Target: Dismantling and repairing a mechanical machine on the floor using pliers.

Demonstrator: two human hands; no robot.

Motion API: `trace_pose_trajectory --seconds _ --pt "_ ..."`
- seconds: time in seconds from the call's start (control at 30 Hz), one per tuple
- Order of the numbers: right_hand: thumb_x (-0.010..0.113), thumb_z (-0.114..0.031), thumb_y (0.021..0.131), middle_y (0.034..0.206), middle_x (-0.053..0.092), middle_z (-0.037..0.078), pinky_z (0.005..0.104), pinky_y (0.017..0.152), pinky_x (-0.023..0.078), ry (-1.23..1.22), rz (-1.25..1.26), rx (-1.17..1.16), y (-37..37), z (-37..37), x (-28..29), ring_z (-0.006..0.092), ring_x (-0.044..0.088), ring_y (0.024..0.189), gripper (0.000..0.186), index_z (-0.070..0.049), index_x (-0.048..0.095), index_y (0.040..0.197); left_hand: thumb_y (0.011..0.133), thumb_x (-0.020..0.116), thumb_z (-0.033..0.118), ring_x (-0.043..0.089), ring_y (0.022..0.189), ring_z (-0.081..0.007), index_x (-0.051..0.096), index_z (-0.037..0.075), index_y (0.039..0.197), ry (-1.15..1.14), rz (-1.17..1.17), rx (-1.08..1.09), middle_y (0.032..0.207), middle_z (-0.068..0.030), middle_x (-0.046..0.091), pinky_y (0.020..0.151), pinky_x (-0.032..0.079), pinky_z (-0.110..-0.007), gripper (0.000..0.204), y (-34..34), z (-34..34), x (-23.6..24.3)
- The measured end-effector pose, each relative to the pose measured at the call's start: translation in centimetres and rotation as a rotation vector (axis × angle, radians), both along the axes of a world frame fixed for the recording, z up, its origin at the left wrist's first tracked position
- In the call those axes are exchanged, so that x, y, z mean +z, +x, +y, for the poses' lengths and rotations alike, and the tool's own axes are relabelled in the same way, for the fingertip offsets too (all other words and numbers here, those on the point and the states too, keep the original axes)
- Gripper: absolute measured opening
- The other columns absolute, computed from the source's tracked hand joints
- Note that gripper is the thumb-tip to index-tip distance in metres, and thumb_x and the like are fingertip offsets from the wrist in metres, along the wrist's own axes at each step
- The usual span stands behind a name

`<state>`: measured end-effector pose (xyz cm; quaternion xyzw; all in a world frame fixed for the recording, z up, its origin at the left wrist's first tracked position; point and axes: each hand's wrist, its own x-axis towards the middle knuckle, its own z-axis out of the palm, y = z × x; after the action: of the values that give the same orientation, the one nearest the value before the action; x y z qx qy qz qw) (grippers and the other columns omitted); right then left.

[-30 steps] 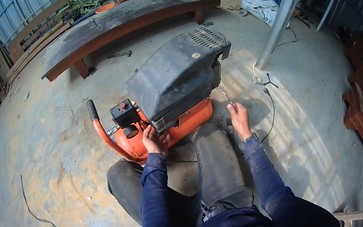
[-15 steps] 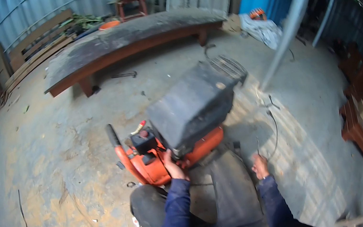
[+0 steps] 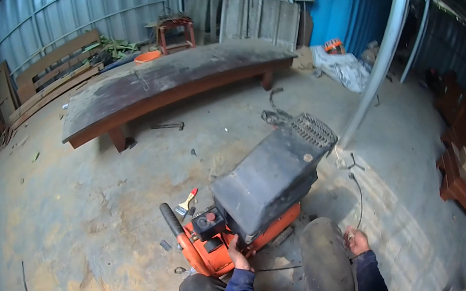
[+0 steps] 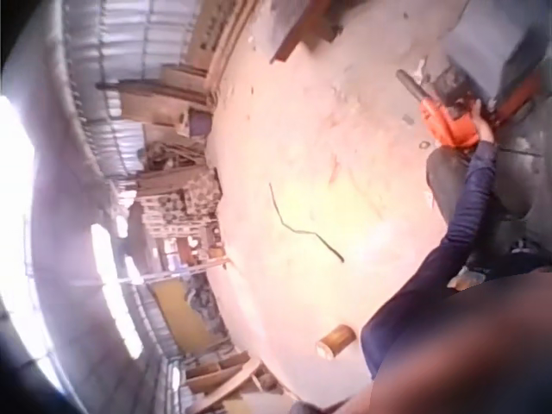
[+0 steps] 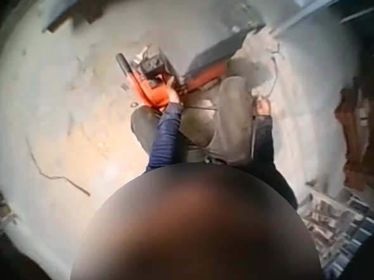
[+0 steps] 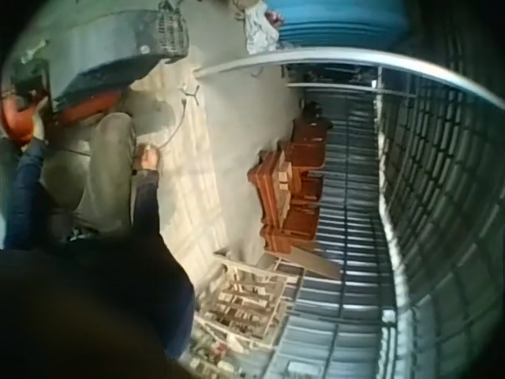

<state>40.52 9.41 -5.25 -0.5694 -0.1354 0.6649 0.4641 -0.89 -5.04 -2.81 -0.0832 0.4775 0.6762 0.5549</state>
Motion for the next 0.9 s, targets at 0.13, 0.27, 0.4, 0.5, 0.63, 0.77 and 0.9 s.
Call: trace_pose_trajectory --seconds 0.13,0.27,0.4,0.5,0.63,0.77,0.9 --pt "0.053 -0.018 0.095 0.078 0.061 0.001 0.0225 0.05 0.043 0.095 -0.064 -0.22 2.0 1.3 -0.6 0.0129 0.056 0.062 0.012 -0.009 0.06 0.1 0.083 0.048 0.062 0.054 0.099 -0.0182 0.055 0.021 0.123 -0.01 0.031 -0.007 0.117 0.0002 0.058 0.078 0.043 -0.037 0.058 1.0 1.8 -1.9" --pt "0.059 -0.018 0.091 0.064 0.054 -0.001 0.0281 0.046 0.04 0.135 -0.179 -0.072 4.8 6.6 -7.7 0.0128 0.05 0.051 0.017 -0.013 0.058 0.075 0.089 0.04 0.063 0.048 0.123 -0.026 0.046 0.019 0.139 -0.071 0.165 0.25 0.142 -0.0035 0.047 0.093 0.039 -0.047 0.067 2.2 3.2 -0.9" --pt "0.058 -0.011 0.085 0.065 0.05 0.0 0.0315 0.047 0.042 0.118 -0.225 0.07 2.9 16.7 -13.6 0.0125 0.051 0.058 0.012 -0.012 0.054 0.074 0.088 0.042 0.064 0.036 0.135 -0.0289 0.037 0.016 0.145 0.308 0.195 0.35 0.15 -0.0051 0.038 0.106 0.034 -0.051 0.074 0.3 2.0 -7.8" --pt "0.053 -0.005 0.082 0.06 0.05 0.001 0.0309 0.047 0.043 0.201 -0.181 0.142 -6.5 24.3 -13.5 0.0133 0.05 0.051 0.008 -0.009 0.057 0.076 0.09 0.045 0.06 0.039 0.132 -0.0297 0.04 0.013 0.142 0.06 0.269 0.558 0.145 -0.0073 0.043 0.107 0.034 -0.048 0.07 -0.7 -0.2 -7.2" --pt "0.053 -0.004 0.077 0.059 0.059 0.009 0.0352 0.049 0.045 0.364 -0.393 0.429 -15.3 34.5 -14.5 0.0188 0.057 0.051 0.011 -0.004 0.059 0.068 0.091 0.05 0.052 0.05 0.121 -0.0282 0.05 0.013 0.131 0.203 0.36 0.5 0.134 -0.0089 0.051 0.094 0.046 -0.043 0.056 -1.7 -3.8 -5.6" --pt "0.055 -0.015 0.07 0.07 0.064 0.023 0.0457 0.062 0.049 0.537 -0.947 0.456 -12.6 47.9 -20.5 0.039 0.064 0.068 0.019 0.002 0.062 0.07 0.091 0.05 0.051 0.05 0.12 -0.0281 0.05 0.013 0.131 0.105 0.336 0.435 0.134 -0.0089 0.051 0.093 0.046 -0.043 0.055 0.5 0.7 -11.1" --pt "0.059 -0.028 0.071 0.092 0.067 0.023 0.0482 0.08 0.05 0.597 -1.306 0.898 -20.0 55.9 -19.6 0.0408 0.063 0.09 0.032 -0.004 0.071 0.089 0.091 0.051 0.05 0.051 0.119 -0.0279 0.05 0.013 0.13 -0.005 0.438 0.452 0.132 -0.0089 0.052 0.092 0.047 -0.042 0.054 0.6 -0.2 -12.0"
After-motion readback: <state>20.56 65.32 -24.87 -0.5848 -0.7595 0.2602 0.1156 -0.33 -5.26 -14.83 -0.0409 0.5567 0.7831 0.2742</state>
